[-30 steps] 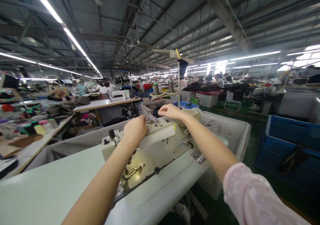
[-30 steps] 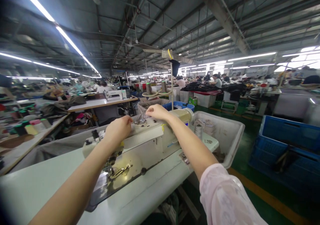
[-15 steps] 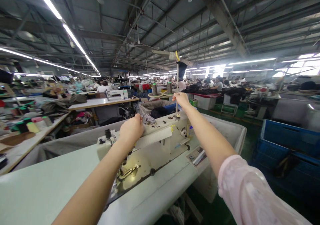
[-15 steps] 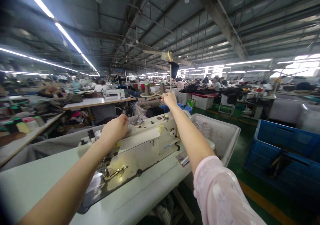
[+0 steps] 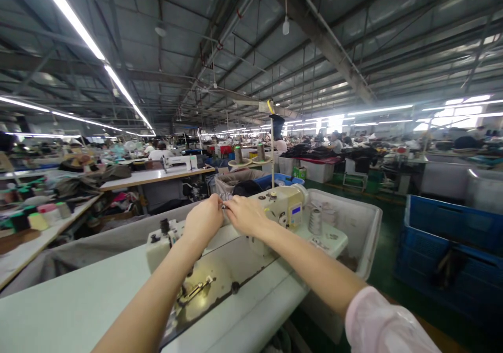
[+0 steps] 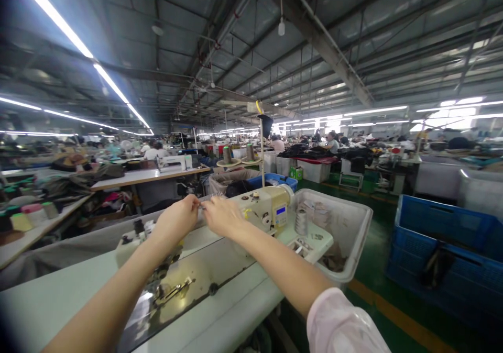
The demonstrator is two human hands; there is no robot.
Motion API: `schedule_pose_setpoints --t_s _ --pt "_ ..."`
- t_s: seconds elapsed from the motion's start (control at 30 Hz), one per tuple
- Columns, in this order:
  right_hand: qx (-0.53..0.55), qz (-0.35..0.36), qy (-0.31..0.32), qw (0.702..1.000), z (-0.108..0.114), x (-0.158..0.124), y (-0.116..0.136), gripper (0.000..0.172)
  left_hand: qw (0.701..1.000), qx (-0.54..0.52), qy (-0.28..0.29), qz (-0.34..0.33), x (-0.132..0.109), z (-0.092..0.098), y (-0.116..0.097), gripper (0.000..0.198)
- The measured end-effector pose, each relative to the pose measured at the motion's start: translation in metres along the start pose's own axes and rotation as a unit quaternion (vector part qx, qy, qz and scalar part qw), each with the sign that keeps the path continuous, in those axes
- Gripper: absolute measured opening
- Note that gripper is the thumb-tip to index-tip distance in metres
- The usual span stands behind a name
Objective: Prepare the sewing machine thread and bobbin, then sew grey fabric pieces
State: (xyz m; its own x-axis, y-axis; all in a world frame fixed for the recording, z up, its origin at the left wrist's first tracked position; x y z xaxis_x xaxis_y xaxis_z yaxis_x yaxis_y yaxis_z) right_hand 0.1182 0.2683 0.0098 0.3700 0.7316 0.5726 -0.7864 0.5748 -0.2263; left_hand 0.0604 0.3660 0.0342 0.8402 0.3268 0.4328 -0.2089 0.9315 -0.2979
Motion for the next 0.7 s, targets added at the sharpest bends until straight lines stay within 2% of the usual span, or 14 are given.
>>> schedule_pose_setpoints --t_s 0.13,0.27,0.4,0.5,0.6,0.7 --pt "-0.037 -0.016 0.009 0.999 -0.004 0.009 -0.003 0.031 1.000 0.014 0.004 -0.007 -0.004 -0.002 -0.004 0.033" --pt "-0.016 -0.036 0.013 0.999 -0.006 0.005 -0.007 0.029 1.000 0.024 0.001 0.007 -0.006 -0.002 -0.008 0.033" --pt "-0.007 -0.079 -0.018 0.997 -0.003 -0.001 -0.014 0.030 0.999 0.039 0.017 0.010 -0.005 -0.001 -0.020 0.035" --pt "-0.010 -0.068 -0.015 0.998 -0.005 0.003 -0.018 0.029 0.997 0.074 0.029 0.005 -0.003 -0.002 -0.028 0.035" --pt "0.009 -0.053 -0.009 0.999 -0.010 0.006 -0.020 0.028 0.995 0.100 0.022 0.012 0.002 -0.004 -0.023 0.033" --pt "0.028 -0.085 -0.004 0.996 -0.013 0.002 -0.022 0.030 0.993 0.115 -0.008 0.002 0.009 -0.008 -0.010 0.033"
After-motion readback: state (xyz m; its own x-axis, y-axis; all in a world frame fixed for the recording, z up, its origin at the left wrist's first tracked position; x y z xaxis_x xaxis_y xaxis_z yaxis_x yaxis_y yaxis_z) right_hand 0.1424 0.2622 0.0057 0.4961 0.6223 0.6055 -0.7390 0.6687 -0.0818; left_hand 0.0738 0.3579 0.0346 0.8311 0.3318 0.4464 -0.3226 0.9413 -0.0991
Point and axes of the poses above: each hand's wrist, its own x-axis towards the middle knuckle, its own z-axis out of the back of the hand, y = z × x, the point moved 4 cm from there along x, towards the middle knuckle, and after that the axes turned 13 degrees about -x, right-handed, at the moved point
